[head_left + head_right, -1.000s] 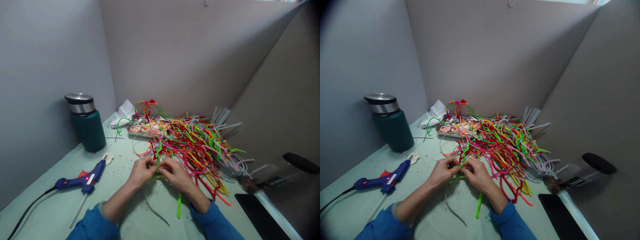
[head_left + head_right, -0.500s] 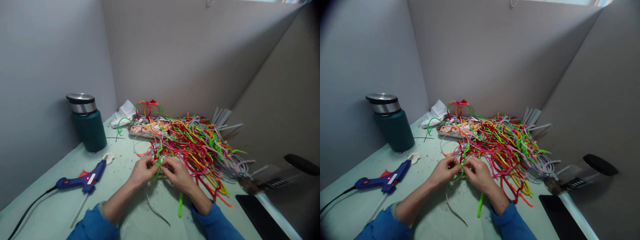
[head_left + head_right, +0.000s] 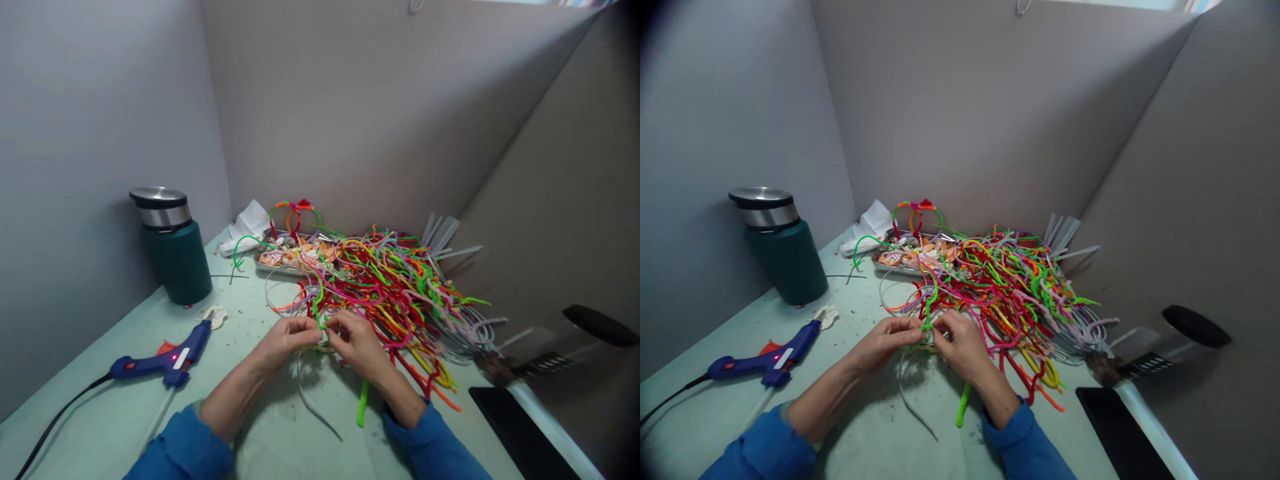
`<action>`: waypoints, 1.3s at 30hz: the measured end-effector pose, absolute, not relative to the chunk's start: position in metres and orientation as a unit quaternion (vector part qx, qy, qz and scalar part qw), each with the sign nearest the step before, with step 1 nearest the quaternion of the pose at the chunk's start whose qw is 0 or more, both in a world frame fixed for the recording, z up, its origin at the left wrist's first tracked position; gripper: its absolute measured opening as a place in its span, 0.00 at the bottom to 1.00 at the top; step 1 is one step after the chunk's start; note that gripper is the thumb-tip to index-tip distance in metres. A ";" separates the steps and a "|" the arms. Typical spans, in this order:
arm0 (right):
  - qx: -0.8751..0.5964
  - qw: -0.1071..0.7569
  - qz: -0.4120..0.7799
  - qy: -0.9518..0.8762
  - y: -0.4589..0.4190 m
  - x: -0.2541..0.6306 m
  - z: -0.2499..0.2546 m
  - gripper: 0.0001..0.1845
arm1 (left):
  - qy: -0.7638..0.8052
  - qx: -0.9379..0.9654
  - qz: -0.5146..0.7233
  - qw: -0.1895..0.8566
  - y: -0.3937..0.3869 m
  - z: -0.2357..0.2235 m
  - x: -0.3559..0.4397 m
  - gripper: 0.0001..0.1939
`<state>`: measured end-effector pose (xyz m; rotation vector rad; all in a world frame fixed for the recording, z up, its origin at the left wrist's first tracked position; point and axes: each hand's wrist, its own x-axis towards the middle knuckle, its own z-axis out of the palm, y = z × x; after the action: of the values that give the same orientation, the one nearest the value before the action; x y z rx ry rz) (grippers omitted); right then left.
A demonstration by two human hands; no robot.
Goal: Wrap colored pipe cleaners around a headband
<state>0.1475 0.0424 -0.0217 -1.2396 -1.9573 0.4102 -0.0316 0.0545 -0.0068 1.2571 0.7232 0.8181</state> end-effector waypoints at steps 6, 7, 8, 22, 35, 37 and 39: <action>-0.505 0.378 0.156 -0.760 0.047 0.153 -0.025 0.05 | 0.278 0.521 0.410 0.695 0.053 -0.004 -0.034 0.10; -0.502 0.378 0.160 -0.761 0.047 0.153 -0.025 0.05 | 0.270 0.511 0.424 0.697 0.053 -0.004 -0.034 0.10; -0.498 0.379 0.166 -0.762 0.046 0.152 -0.024 0.05 | 0.265 0.500 0.434 0.701 0.053 -0.004 -0.034 0.11; -0.480 0.392 0.225 -0.752 0.044 0.149 -0.017 0.06 | 0.142 0.368 0.413 0.821 0.055 -0.001 -0.045 0.17; -0.530 0.400 0.249 -0.706 0.051 0.167 -0.021 0.06 | 0.054 0.250 0.407 0.877 0.061 -0.004 -0.053 0.20; -0.531 0.376 0.285 -0.704 0.050 0.164 -0.021 0.06 | 0.070 0.236 0.428 0.870 0.061 -0.002 -0.051 0.19; -0.528 0.354 0.336 -0.695 0.048 0.158 -0.021 0.06 | 0.086 0.218 0.462 0.855 0.061 0.001 -0.049 0.18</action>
<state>0.1576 0.0479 -0.0208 -1.3659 -1.7967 0.8687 -0.0488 0.0614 0.0011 0.4580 0.1807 0.9711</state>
